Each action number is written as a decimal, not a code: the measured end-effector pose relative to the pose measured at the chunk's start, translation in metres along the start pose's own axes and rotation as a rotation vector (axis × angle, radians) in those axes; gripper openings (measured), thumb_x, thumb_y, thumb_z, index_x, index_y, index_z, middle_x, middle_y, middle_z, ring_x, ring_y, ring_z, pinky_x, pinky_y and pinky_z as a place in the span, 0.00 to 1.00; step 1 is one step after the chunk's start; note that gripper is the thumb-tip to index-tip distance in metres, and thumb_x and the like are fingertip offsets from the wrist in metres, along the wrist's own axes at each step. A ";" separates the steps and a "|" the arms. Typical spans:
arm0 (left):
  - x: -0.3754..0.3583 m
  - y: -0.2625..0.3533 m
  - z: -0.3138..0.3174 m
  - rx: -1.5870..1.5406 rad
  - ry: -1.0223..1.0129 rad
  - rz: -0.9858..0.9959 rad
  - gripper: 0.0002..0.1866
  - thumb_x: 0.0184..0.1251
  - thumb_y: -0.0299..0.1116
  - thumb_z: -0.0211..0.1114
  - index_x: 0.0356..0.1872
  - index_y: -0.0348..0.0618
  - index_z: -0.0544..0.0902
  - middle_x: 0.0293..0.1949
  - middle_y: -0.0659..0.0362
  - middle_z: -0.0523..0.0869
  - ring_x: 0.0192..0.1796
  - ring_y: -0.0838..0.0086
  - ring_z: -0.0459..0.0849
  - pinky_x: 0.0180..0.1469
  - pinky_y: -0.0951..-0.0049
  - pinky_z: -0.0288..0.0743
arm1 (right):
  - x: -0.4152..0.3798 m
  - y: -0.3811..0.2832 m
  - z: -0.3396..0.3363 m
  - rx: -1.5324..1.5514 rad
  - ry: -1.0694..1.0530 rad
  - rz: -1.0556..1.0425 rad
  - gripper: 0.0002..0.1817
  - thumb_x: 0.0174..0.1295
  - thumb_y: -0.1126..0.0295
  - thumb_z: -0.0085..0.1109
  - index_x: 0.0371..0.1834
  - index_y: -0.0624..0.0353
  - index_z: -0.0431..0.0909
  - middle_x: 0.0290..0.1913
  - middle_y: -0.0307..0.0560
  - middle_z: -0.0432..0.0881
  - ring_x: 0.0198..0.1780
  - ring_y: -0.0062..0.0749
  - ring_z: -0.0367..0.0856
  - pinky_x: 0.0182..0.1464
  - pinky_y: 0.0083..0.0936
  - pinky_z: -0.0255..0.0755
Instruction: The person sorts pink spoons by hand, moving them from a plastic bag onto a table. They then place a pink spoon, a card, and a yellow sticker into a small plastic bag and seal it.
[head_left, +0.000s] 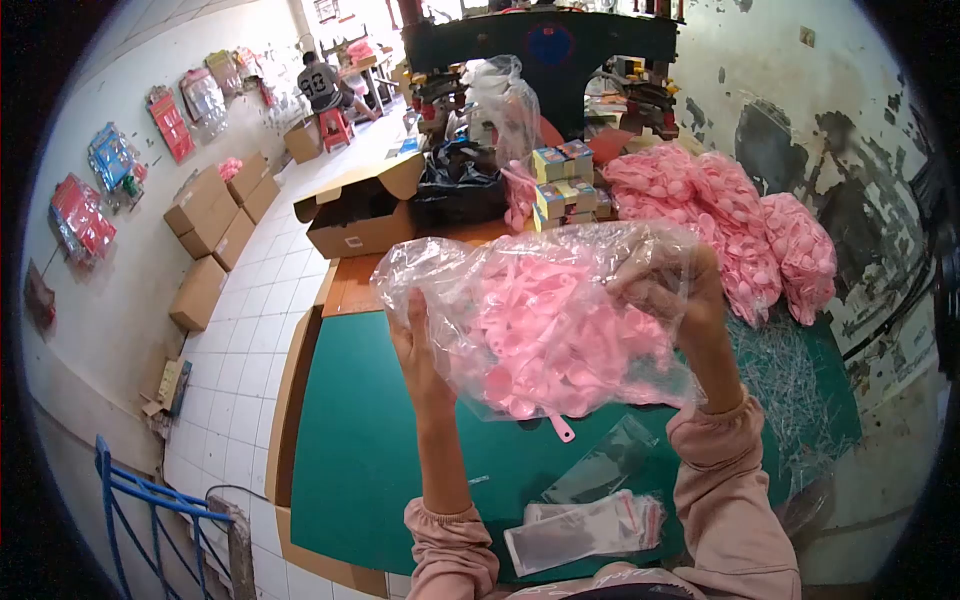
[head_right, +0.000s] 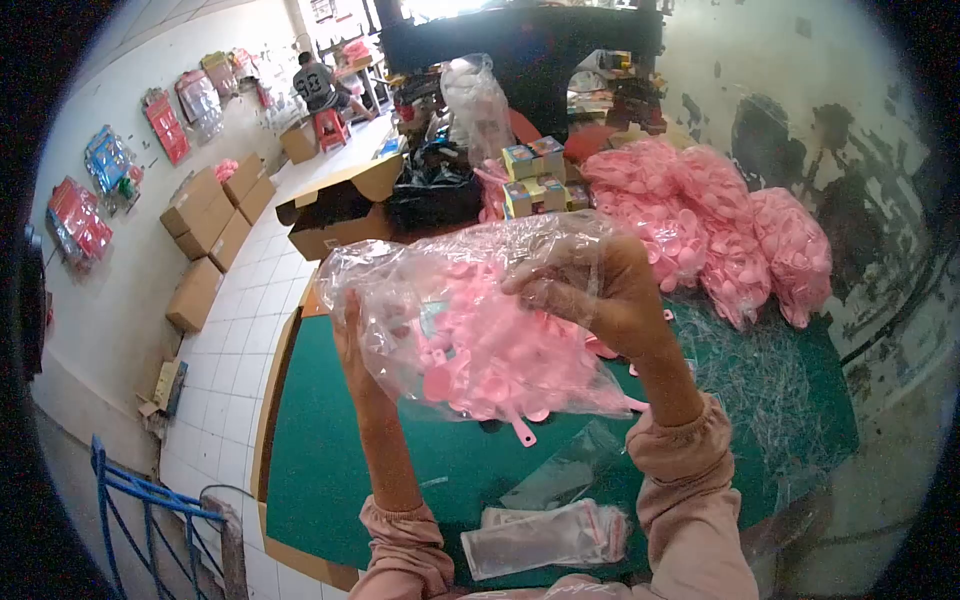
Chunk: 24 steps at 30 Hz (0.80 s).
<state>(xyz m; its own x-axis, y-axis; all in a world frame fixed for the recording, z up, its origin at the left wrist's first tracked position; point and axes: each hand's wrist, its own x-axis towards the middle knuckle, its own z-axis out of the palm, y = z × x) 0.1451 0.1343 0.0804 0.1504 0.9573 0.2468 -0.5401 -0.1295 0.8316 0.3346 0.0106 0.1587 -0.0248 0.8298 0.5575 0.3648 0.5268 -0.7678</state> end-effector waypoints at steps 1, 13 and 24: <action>-0.001 0.002 -0.001 -0.017 -0.038 0.002 0.25 0.68 0.42 0.52 0.61 0.40 0.61 0.53 0.54 0.71 0.53 0.72 0.74 0.51 0.71 0.72 | 0.002 -0.001 -0.002 -0.057 0.008 -0.091 0.09 0.49 0.80 0.61 0.35 0.68 0.78 0.37 0.48 0.79 0.37 0.26 0.79 0.41 0.25 0.74; -0.001 0.002 0.001 0.097 -0.141 -0.008 0.22 0.69 0.38 0.51 0.58 0.37 0.64 0.47 0.59 0.74 0.47 0.79 0.73 0.51 0.78 0.68 | 0.003 0.004 0.002 -0.329 -0.102 -0.215 0.16 0.51 0.62 0.63 0.37 0.62 0.77 0.30 0.48 0.78 0.27 0.37 0.76 0.31 0.27 0.70; 0.003 0.004 -0.002 -0.079 0.091 -0.093 0.25 0.68 0.45 0.51 0.59 0.40 0.64 0.48 0.58 0.74 0.49 0.74 0.73 0.53 0.75 0.67 | -0.017 0.087 0.062 -0.683 -0.629 -0.267 0.14 0.52 0.65 0.58 0.39 0.61 0.73 0.43 0.48 0.72 0.42 0.41 0.75 0.44 0.34 0.69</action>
<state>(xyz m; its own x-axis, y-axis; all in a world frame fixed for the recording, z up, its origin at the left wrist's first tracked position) 0.1414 0.1373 0.0832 0.1296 0.9841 0.1213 -0.5913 -0.0215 0.8062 0.3092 0.0536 0.0628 -0.6066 0.7500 0.2636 0.7327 0.6561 -0.1807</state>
